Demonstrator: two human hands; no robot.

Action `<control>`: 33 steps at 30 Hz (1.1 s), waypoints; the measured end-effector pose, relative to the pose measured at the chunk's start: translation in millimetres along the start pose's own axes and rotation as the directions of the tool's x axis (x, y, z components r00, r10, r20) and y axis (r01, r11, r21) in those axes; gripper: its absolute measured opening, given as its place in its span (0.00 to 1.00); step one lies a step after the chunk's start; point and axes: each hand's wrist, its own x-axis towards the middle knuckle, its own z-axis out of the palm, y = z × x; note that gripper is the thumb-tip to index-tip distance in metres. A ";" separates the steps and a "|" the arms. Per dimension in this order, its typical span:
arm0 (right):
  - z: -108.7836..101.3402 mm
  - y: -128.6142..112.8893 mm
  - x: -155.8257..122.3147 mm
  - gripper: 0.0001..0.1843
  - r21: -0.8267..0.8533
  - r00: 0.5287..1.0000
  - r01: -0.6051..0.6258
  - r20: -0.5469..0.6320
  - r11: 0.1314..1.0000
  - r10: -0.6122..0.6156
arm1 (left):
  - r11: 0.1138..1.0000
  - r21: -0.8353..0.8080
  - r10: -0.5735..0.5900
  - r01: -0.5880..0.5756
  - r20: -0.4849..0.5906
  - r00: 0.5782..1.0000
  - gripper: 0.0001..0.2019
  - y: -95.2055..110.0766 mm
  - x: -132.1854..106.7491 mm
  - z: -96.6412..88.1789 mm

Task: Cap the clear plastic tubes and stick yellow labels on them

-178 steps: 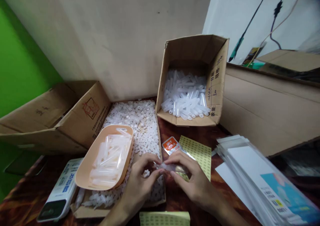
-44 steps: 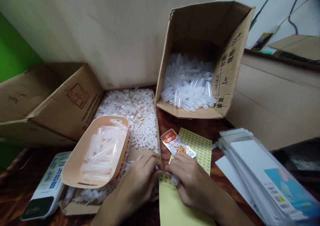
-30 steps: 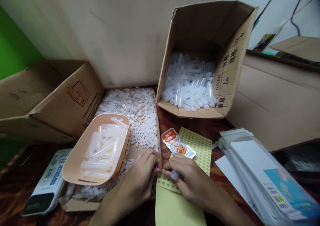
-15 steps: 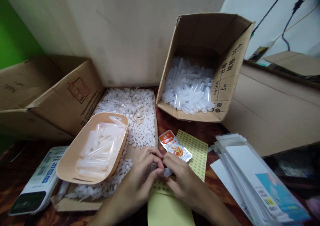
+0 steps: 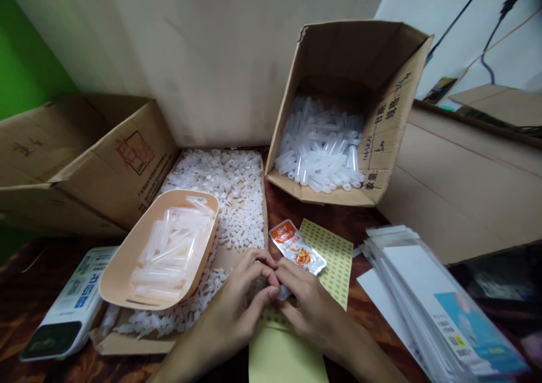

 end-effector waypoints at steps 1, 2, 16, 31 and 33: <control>-0.1 0.0 0.1 0.10 0.002 1.000 -0.002 0.002 1.000 0.002 | 1.000 0.003 0.003 -0.003 -0.001 1.000 0.06 0.4 0.2 0.1; -0.1 0.0 0.1 0.10 0.003 1.000 -0.005 0.002 1.000 0.005 | 1.000 0.007 0.006 -0.006 -0.002 1.000 0.06 0.7 0.5 0.2; 1.6 -2.8 -1.6 0.12 -0.043 1.000 0.021 -0.006 0.999 -0.022 | 1.000 0.001 0.031 -0.031 -0.051 0.998 0.05 -1.2 -0.1 0.5; -14.9 1.9 -16.0 0.21 -0.090 0.972 -0.019 -0.237 0.996 -0.003 | 0.989 0.148 0.052 -0.021 -0.206 0.977 0.08 -0.4 -0.4 -9.2; -15.6 2.9 -15.4 0.21 -0.123 0.957 -0.039 -0.290 0.992 0.002 | 0.968 0.252 0.038 0.015 -0.206 0.978 0.10 -6.1 -1.8 -7.3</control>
